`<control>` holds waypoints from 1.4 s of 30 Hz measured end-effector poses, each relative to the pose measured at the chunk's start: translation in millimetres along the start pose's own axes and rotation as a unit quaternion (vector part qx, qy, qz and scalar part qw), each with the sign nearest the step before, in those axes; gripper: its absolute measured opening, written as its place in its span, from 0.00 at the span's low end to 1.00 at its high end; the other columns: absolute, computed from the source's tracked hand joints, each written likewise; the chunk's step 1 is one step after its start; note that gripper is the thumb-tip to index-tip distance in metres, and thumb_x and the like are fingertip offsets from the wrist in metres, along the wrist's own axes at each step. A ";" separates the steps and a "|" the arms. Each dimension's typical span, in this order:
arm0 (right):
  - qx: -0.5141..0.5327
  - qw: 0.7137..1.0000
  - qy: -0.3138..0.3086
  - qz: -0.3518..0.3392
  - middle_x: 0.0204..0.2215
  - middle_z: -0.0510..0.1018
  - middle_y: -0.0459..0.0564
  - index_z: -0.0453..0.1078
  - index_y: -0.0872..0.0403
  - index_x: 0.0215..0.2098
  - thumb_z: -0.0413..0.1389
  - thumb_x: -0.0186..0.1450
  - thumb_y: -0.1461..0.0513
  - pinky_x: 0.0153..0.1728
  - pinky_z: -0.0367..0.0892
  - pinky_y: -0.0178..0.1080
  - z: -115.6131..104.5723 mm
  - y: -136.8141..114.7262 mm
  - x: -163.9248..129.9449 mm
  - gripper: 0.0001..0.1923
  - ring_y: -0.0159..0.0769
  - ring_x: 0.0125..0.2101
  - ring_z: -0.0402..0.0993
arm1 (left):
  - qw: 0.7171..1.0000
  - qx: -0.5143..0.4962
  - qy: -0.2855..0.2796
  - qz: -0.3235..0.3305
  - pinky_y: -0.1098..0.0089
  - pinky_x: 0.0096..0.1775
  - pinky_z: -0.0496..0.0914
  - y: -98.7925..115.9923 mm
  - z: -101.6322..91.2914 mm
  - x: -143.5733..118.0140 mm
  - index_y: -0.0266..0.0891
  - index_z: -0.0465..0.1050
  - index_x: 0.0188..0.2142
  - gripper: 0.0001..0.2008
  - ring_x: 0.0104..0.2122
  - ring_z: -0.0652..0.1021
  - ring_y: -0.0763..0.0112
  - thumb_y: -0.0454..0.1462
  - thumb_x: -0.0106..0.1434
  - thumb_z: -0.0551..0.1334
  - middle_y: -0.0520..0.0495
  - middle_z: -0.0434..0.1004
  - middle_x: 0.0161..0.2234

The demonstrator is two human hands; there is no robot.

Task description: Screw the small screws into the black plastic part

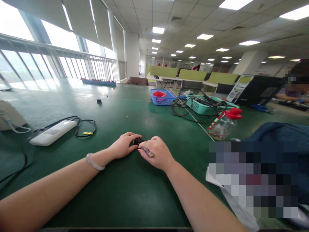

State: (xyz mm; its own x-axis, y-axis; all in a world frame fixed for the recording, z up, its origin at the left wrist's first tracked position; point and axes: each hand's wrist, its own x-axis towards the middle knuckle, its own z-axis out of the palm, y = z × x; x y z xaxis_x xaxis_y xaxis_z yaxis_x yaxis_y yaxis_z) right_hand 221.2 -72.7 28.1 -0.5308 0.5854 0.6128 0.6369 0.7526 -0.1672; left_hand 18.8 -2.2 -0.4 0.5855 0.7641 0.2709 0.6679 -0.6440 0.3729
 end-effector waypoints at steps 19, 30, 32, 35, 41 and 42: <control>-0.058 0.997 0.016 -0.040 0.27 0.77 0.47 0.70 0.52 0.31 0.53 0.68 0.61 0.42 0.61 0.42 -1.8 -2.7 0.1 0.08 0.34 0.29 0.70 | 1.000 -0.013 -0.001 -0.017 0.56 0.57 0.64 1.1 -0.4 0.0 0.48 0.63 0.59 0.26 0.54 0.71 0.56 0.41 0.61 0.62 0.44 0.74 0.52; 0.018 0.997 0.047 0.060 0.28 0.79 0.46 0.72 0.51 0.32 0.55 0.67 0.59 0.40 0.62 0.41 1.4 6.9 -1.5 0.07 0.35 0.30 0.72 | 1.000 -0.008 0.001 -0.024 0.57 0.55 0.66 -0.1 0.1 0.4 0.40 0.66 0.57 0.25 0.53 0.72 0.55 0.44 0.61 0.62 0.39 0.75 0.50; 0.046 0.992 0.060 0.098 0.29 0.79 0.46 0.72 0.51 0.32 0.56 0.67 0.59 0.39 0.63 0.40 2.4 9.8 -2.4 0.07 0.35 0.30 0.73 | 1.000 -0.012 -0.005 -0.028 0.58 0.55 0.66 -0.3 0.0 0.8 0.41 0.66 0.56 0.24 0.53 0.72 0.55 0.44 0.61 0.62 0.40 0.75 0.50; 0.090 0.982 0.070 0.151 0.29 0.79 0.46 0.74 0.51 0.32 0.57 0.66 0.57 0.35 0.65 0.38 2.7 14.4 -4.0 0.08 0.35 0.30 0.73 | 0.999 -0.018 -0.007 -0.030 0.58 0.55 0.66 -1.2 0.4 1.0 0.41 0.66 0.57 0.25 0.54 0.72 0.56 0.44 0.61 0.62 0.40 0.75 0.51; 0.197 0.953 0.066 0.219 0.24 0.76 0.45 0.74 0.53 0.31 0.58 0.64 0.54 0.26 0.63 0.35 4.1 21.6 -5.0 0.11 0.33 0.24 0.70 | 0.999 -0.019 0.002 -0.037 0.59 0.57 0.65 -2.8 2.6 1.1 0.38 0.65 0.57 0.27 0.55 0.71 0.55 0.45 0.61 0.62 0.39 0.75 0.52; 0.209 0.948 0.068 0.230 0.24 0.76 0.45 0.75 0.53 0.31 0.58 0.64 0.53 0.26 0.63 0.35 4.8 22.6 -5.0 0.12 0.33 0.24 0.70 | 0.999 -0.020 0.003 -0.039 0.59 0.57 0.65 -2.5 2.5 1.2 0.37 0.65 0.57 0.27 0.54 0.71 0.55 0.44 0.60 0.63 0.39 0.75 0.51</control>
State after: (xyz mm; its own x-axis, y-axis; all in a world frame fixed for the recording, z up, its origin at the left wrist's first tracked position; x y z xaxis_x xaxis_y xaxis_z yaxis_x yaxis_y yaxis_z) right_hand 235.5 -57.2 17.6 -0.1562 0.8573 0.4906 0.4913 0.4983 -0.7143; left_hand 19.0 0.2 -3.2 0.5298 0.8122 0.2444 0.6924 -0.5806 0.4284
